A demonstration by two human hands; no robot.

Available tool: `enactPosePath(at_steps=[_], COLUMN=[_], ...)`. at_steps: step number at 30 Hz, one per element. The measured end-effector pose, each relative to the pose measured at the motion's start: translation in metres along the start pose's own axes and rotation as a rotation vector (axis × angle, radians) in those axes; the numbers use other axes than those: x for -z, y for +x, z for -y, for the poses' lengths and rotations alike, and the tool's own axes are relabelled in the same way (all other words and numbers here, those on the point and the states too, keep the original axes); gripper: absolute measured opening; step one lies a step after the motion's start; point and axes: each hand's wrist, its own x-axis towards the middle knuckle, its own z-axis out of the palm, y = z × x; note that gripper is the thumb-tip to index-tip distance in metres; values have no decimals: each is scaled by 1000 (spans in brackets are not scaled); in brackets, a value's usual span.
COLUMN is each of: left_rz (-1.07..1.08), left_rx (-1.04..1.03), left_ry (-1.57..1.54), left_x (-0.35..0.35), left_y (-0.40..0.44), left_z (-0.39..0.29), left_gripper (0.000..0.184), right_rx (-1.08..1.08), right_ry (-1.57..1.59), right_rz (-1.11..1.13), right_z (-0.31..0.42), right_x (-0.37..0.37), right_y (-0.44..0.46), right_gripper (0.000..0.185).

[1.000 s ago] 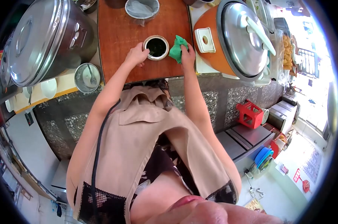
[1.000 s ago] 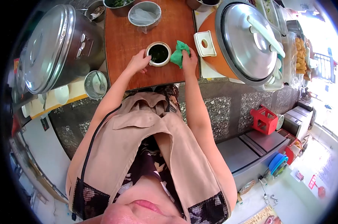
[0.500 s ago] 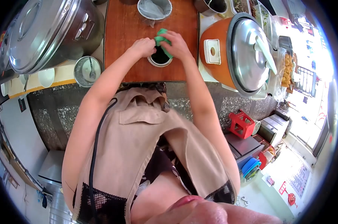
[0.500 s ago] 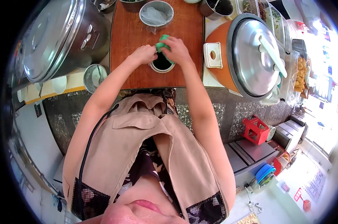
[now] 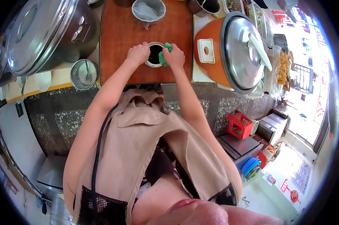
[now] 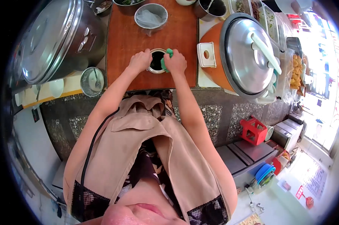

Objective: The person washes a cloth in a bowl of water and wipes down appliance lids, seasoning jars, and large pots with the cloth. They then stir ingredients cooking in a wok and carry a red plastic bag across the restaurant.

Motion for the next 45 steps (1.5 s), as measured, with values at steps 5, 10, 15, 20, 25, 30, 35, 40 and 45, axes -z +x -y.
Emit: enactPosePath(at_steps=[5, 10, 15, 20, 25, 30, 35, 40, 45], left_rz=[-68, 19, 180, 124, 66, -64, -86, -54, -11], left_rx=[159, 241, 389, 444, 555, 594, 606, 607, 597], left_ry=[-55, -136, -968, -1042, -1077, -1202, -1225, -1216, -1247], left_x=[-10, -3, 1, 0, 14, 12, 19, 18, 23], left_y=[-5, -5, -12, -24, -48, -65, -65, -66, -62], left_z=[-5, 4, 12, 39, 86, 106, 93, 101, 101], left_gripper=[24, 34, 49, 46, 46, 37, 39, 36, 36], right_rx=[-424, -266, 172, 131, 69, -73, 127, 338, 447], right_ry=[469, 637, 157, -112, -66, -70, 211, 386, 398], right_rz=[-53, -61, -389, -495, -678, -816, -771, -892, -992], right_z=[-29, -46, -73, -75, -70, -42, -25, 2, 50], right_x=[-33, -10, -21, -59, -63, -67, -55, -3, 74], right_y=[-37, -100, -90, -22, 87, 178, 204, 120, 21], right_gripper=[49, 45, 49, 50, 44, 44, 38, 29, 27])
